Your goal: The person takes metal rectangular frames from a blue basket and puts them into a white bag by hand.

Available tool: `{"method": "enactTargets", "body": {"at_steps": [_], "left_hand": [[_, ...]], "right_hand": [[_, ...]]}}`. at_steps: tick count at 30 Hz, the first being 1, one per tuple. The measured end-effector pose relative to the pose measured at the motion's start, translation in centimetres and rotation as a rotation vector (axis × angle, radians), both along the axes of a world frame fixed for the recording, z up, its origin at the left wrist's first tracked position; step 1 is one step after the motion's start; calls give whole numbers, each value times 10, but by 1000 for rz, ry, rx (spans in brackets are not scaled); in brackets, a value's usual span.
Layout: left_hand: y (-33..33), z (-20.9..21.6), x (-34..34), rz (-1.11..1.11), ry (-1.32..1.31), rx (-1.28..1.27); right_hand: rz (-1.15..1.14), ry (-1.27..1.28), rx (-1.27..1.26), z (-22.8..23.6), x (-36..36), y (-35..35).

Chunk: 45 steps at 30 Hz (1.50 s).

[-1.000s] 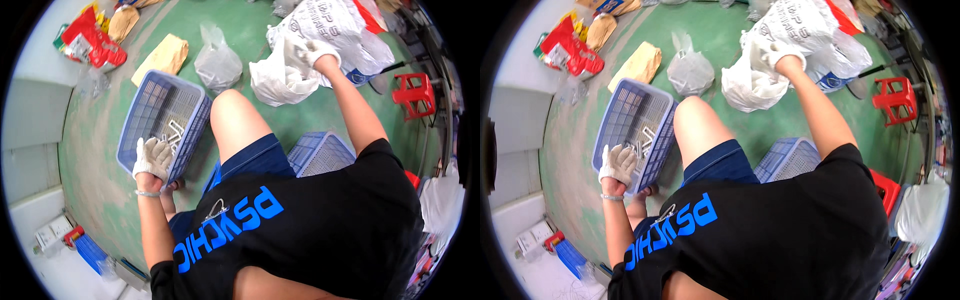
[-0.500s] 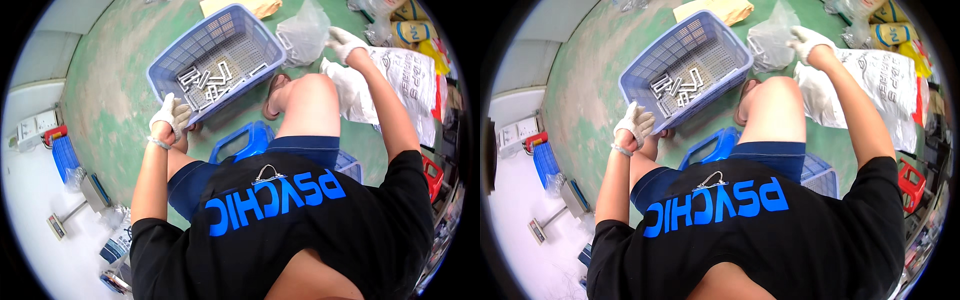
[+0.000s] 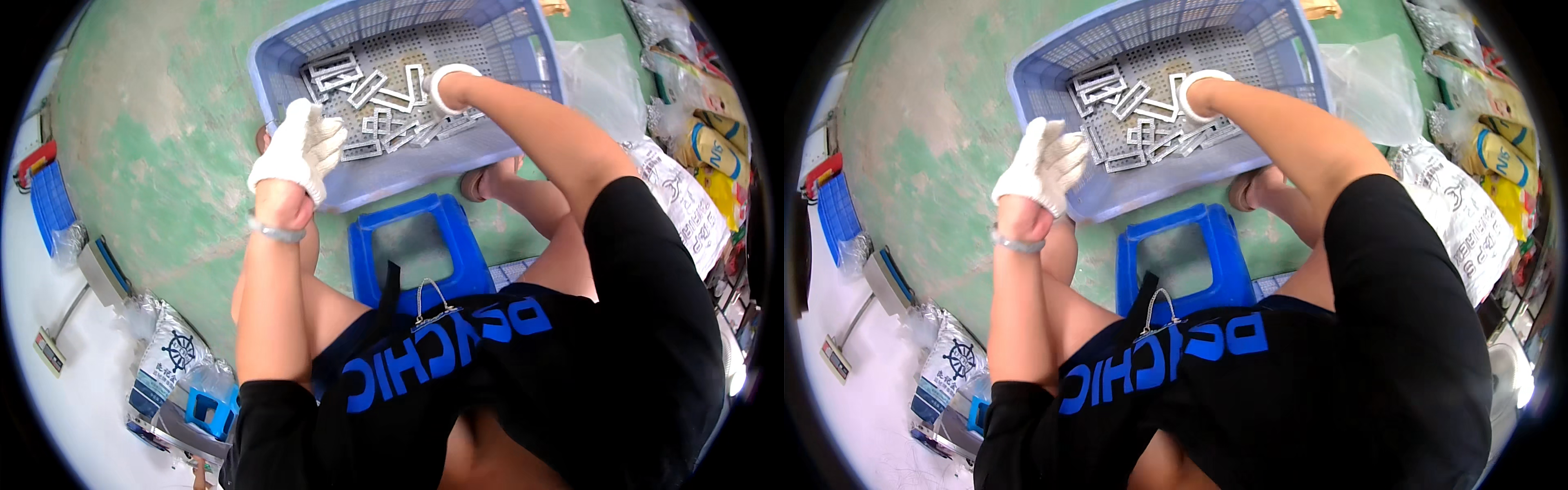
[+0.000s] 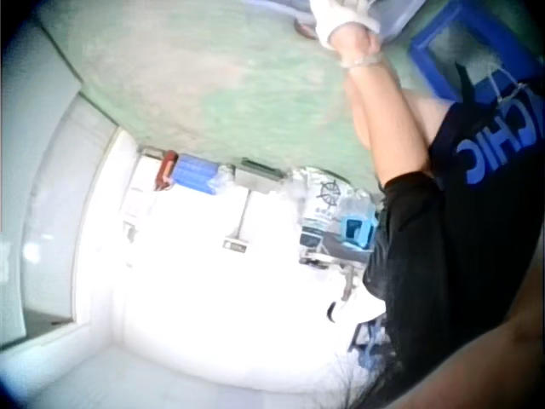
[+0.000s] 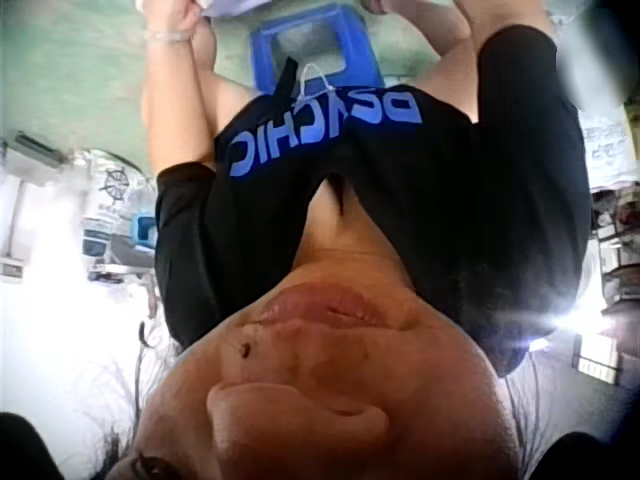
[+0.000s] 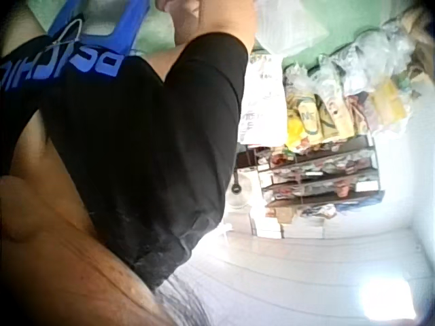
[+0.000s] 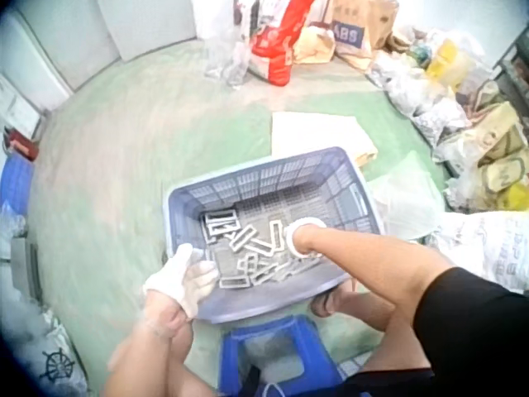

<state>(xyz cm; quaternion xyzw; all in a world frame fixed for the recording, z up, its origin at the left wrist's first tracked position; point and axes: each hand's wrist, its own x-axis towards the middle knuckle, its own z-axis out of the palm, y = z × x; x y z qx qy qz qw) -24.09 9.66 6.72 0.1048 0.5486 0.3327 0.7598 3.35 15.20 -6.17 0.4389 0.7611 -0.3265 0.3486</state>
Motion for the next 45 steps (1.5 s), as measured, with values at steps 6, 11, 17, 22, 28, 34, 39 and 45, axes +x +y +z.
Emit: {"method": "enactTargets", "body": {"at_steps": [6, 11, 17, 22, 28, 34, 39, 45], "left_hand": [[17, 21, -18, 99, -123, 213], [20, 15, -28, 90, -155, 25], [16, 11, -22, 177, -204, 120], [24, 12, -14, 126, -39, -9], [11, 7, -14, 124, -94, 109], [13, 6, -12, 87, -72, 99], [15, 5, -15, 82, -63, 60], [13, 7, -14, 108, -52, 53]], "right_hand": [[135, -154, -381, -112, -12, -22], [91, 116, -84, -155, -3, -52], [117, -42, -269, -139, -16, -34], [136, 21, -150, -144, -10, -42], [182, 82, -78, -130, -16, -35], [-55, 181, -251, -104, -54, -7], [-178, 99, 33, -135, -66, -33], [-430, -52, -213, -122, -67, -17]]}}
